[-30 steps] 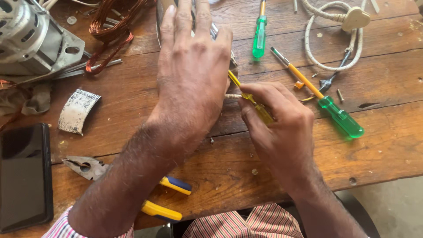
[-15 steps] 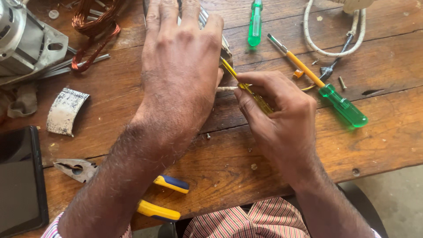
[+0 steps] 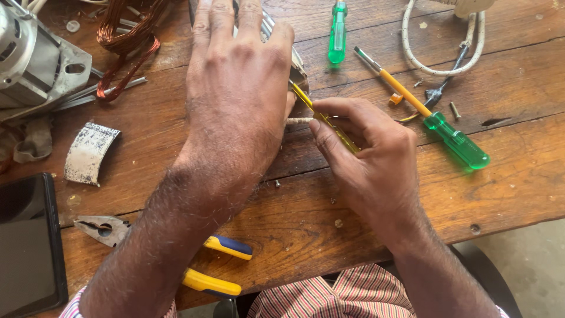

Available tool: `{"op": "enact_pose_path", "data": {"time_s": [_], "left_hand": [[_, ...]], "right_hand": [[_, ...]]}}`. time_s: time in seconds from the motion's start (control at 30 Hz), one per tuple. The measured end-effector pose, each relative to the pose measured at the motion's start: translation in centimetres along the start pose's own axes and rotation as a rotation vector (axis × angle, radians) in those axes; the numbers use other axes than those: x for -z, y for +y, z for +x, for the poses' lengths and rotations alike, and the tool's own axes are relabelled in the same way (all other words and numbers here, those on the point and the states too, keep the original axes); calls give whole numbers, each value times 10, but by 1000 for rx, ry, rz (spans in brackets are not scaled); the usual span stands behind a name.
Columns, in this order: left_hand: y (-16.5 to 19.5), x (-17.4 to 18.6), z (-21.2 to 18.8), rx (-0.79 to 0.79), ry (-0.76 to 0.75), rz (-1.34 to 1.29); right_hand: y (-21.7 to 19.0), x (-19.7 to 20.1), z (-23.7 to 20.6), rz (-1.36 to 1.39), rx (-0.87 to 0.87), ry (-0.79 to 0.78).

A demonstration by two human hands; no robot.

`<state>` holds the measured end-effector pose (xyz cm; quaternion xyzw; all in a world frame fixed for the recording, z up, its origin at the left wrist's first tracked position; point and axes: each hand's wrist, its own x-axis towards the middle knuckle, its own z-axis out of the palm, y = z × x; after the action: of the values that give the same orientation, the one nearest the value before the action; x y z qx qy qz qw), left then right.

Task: The person uses a screwdriver to remove screws from a disassembled appliance, then inserts a small metal piece into the housing and tightens it with a screwdriver. The person continues to adjust internal components and wires while working at a cluttered wooden workbench.

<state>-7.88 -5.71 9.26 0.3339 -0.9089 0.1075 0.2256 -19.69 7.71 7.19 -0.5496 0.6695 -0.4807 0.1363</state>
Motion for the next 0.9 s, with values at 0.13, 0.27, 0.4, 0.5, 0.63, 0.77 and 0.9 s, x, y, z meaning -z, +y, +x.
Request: {"op": "enact_pose_path", "data": {"time_s": [0.13, 0.27, 0.4, 0.5, 0.63, 0.77, 0.9], "left_hand": [[0, -1, 0, -7, 12, -16], [0, -1, 1, -15, 14, 36], [0, -1, 1, -17, 17, 31], [1, 0, 0, -13, 18, 2], [1, 1, 1, 2, -36, -10], [1, 1, 1, -11, -16, 31], [1, 0, 2, -3, -54, 50]], "right_hand": [[0, 0, 0, 60, -61, -16], [-1, 0, 0, 78, -110, -29], [-2, -1, 2, 71, -153, -34], [-4, -2, 6, 53, -212, -60], [-8, -1, 11, 34, -163, -101], [-10, 1, 14, -13, -209, -104], [-8, -3, 13, 57, -268, -106]]}}
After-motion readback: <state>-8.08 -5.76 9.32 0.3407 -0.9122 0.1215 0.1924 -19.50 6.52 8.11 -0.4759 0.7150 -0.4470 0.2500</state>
